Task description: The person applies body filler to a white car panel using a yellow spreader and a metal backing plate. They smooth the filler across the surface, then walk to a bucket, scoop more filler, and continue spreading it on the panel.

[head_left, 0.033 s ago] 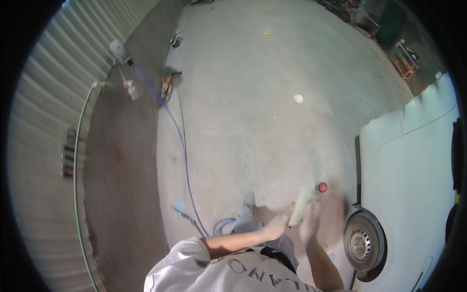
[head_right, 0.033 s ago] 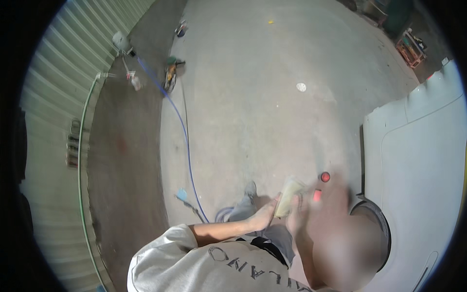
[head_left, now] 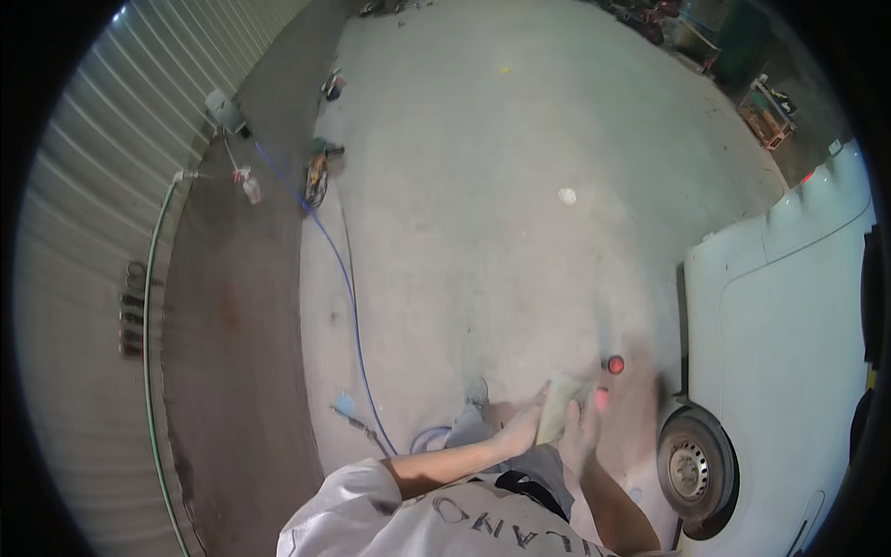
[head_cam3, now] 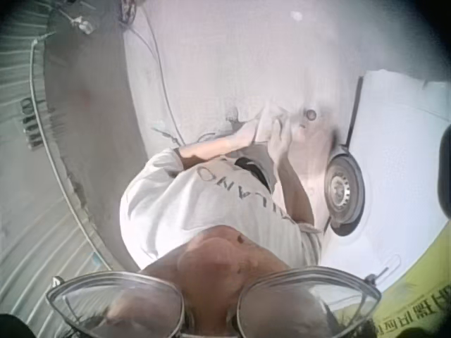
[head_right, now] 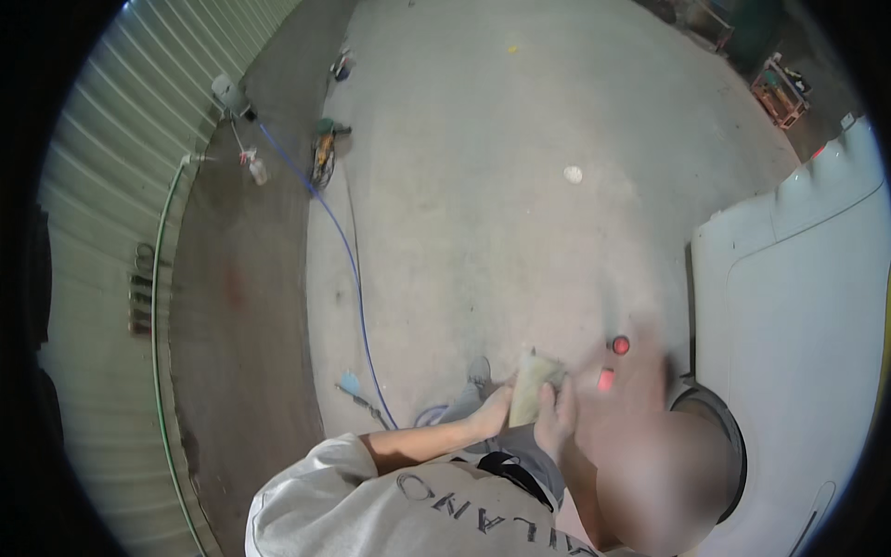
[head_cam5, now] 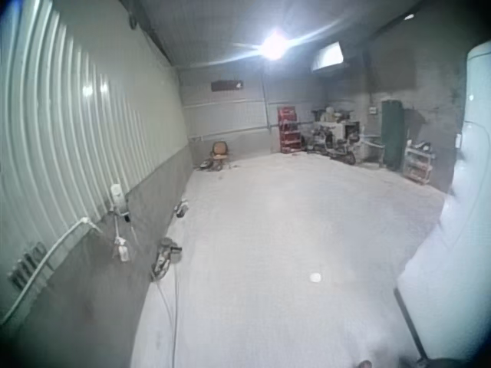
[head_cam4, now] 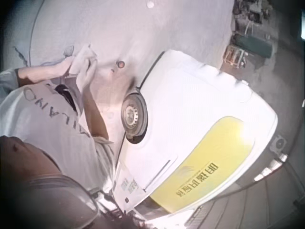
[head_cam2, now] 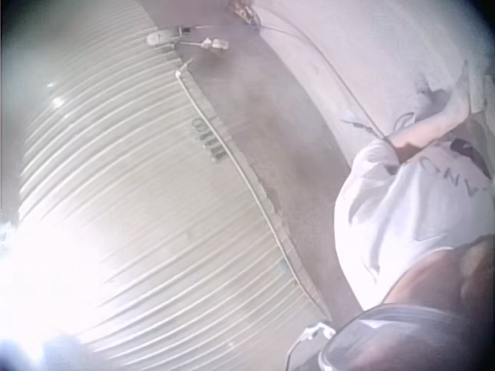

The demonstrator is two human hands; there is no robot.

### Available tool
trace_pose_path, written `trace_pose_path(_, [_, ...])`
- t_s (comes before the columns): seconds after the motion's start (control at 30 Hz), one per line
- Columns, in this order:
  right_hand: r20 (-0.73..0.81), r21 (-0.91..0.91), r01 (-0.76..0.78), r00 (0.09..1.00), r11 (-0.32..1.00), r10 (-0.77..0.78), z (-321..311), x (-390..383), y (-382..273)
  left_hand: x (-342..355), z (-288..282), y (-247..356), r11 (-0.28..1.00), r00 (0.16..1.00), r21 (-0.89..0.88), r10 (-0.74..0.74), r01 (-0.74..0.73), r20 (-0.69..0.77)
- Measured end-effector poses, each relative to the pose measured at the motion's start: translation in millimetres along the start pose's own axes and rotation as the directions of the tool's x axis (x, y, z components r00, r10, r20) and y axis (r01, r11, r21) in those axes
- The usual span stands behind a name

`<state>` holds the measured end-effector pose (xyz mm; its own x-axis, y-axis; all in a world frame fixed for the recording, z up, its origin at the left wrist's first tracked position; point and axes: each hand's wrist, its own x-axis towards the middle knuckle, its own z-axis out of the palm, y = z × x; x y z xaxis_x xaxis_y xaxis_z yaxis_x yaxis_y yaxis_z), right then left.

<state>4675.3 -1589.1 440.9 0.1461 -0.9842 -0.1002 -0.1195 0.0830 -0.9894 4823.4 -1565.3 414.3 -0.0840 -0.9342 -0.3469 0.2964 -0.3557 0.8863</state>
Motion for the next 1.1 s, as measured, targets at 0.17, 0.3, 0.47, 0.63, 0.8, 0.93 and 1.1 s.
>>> trace_pose_path(0.17, [0.220, 0.153, -0.024, 0.976, 0.988, -0.011, 35, 144, -68, 99, -70, 61, 0.962, 0.991, -0.243, -0.117, 0.128, 0.058])
trace_pose_path(0.3, [0.403, -0.285, 0.363, 0.885, 0.887, -0.232, 57, 225, -89, 187, -98, 111, 0.964, 0.968, -0.248, -0.144, 0.090, -0.206])
trace_pose_path(0.47, [0.357, 0.018, 0.748, 0.615, 0.664, -0.703, 57, 387, -108, 313, -164, 205, 0.992, 0.880, -0.126, -0.053, -0.008, -0.472])
trace_pose_path(0.63, [0.540, 0.350, 0.892, 0.059, 0.287, -0.840, 75, 539, -136, 408, -151, 317, 0.877, 0.934, -0.447, 0.006, -0.176, -0.357])
trace_pose_path(0.8, [0.772, -0.084, 0.934, 0.282, 0.348, -0.570, 62, 724, -147, 484, -178, 398, 0.914, 0.905, -0.353, 0.034, -0.201, -0.425])
trace_pose_path(0.93, [0.783, -0.165, 0.888, 0.383, 0.430, -0.490, 98, 849, -153, 589, -258, 424, 0.935, 0.819, -0.078, 0.259, -0.345, -0.512])
trace_pose_path(1.1, [0.765, -0.373, 0.892, 0.452, 0.256, -0.458, 196, 994, -207, 716, -352, 483, 0.886, 0.820, 0.416, 0.388, -0.206, -0.420])
